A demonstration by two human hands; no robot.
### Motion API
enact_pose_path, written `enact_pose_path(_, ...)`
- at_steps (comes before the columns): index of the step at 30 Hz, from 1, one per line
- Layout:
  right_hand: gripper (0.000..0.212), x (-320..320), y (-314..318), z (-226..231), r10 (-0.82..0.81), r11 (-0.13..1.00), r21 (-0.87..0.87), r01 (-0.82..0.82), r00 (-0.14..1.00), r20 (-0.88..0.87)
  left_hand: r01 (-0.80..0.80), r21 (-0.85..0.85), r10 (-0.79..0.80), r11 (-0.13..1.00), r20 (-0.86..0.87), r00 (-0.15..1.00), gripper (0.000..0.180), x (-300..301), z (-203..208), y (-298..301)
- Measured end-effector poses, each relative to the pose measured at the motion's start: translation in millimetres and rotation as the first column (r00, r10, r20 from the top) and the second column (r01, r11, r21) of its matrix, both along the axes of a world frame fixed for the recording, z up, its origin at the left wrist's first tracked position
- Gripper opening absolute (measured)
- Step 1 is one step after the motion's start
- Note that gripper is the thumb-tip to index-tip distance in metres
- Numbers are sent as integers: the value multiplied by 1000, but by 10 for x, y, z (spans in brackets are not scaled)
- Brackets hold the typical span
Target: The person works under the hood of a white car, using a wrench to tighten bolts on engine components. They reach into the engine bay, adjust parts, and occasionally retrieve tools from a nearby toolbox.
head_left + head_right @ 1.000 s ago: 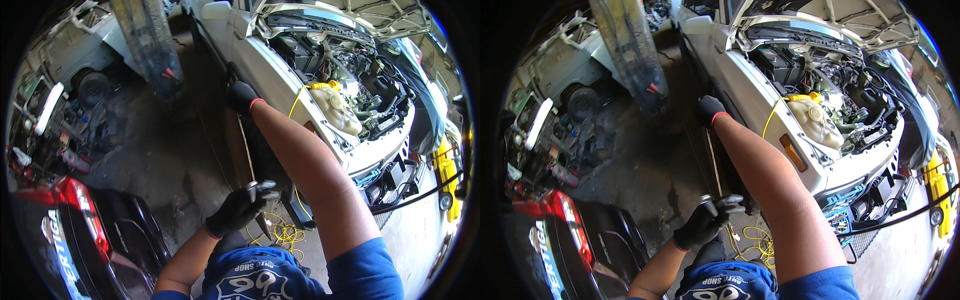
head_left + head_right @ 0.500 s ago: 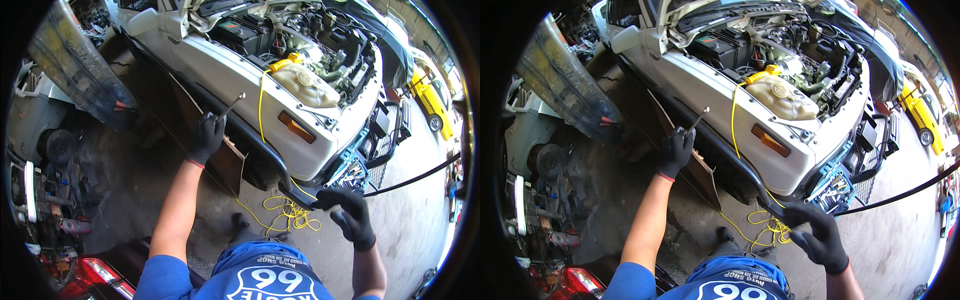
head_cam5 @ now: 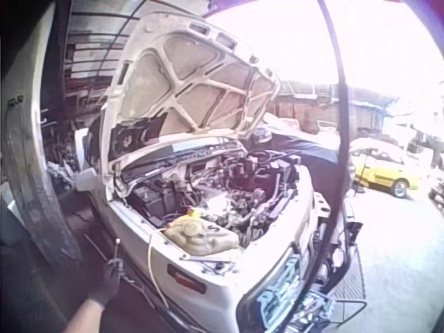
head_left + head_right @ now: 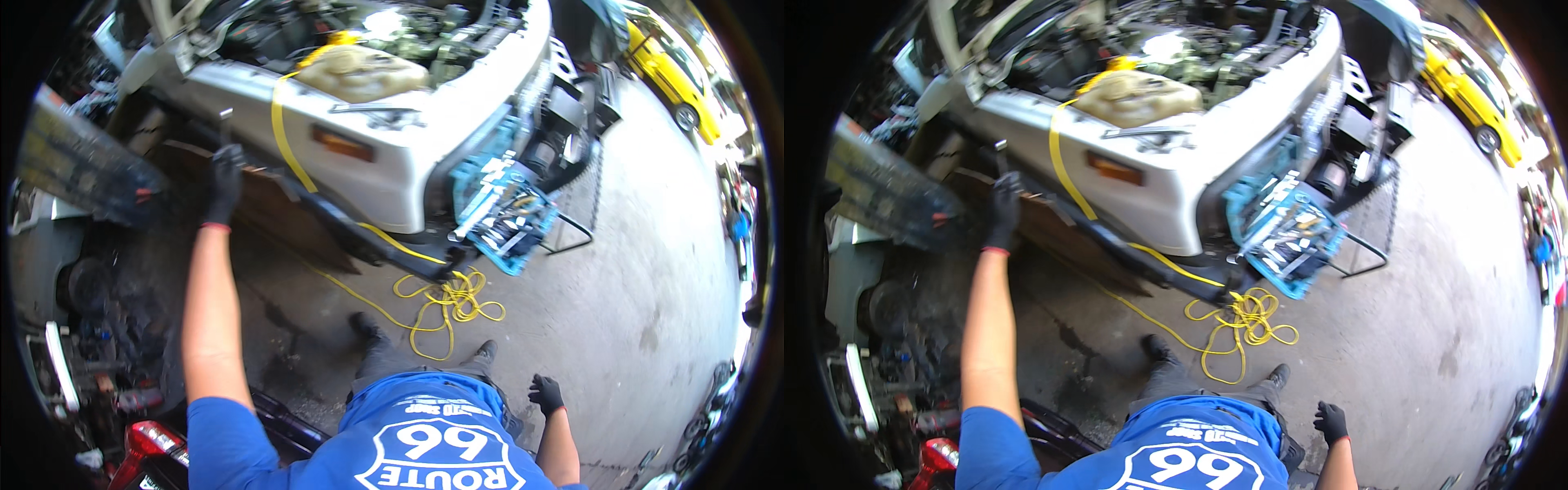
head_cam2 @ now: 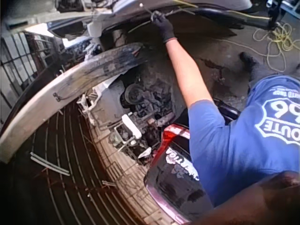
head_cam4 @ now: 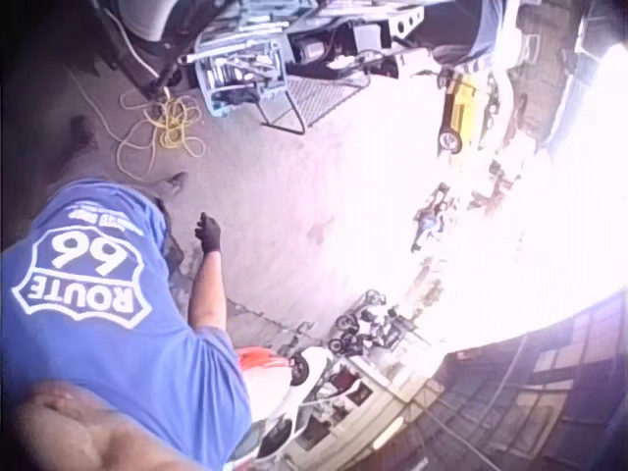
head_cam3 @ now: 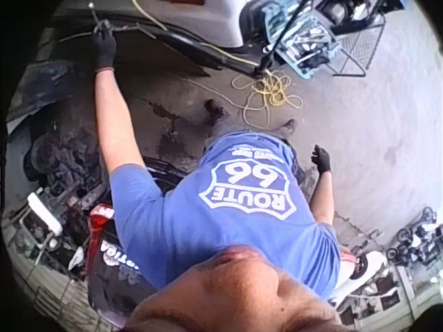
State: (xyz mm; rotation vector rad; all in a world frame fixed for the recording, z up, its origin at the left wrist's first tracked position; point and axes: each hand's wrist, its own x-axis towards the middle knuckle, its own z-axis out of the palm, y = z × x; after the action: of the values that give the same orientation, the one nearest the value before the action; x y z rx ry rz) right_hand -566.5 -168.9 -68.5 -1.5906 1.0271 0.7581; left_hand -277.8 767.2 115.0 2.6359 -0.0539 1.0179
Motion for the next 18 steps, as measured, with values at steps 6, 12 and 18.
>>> enact_pose_path(6,39,718,-1219,-426,142,990,-51,-134,968,206,-154,-517,249,842,121,961,42,-830,287,-415)
enact_pose_path(12,40,1594,-2665,-480,317,941,-205,-270,915,249,-710,-622,627,331,-417,658,47,-2621,-1754,-3795)
enact_pose_path(18,39,3095,-2986,-746,288,957,-58,-284,915,284,-679,-292,-9,674,-922,387,34,-3786,-2676,-7226)
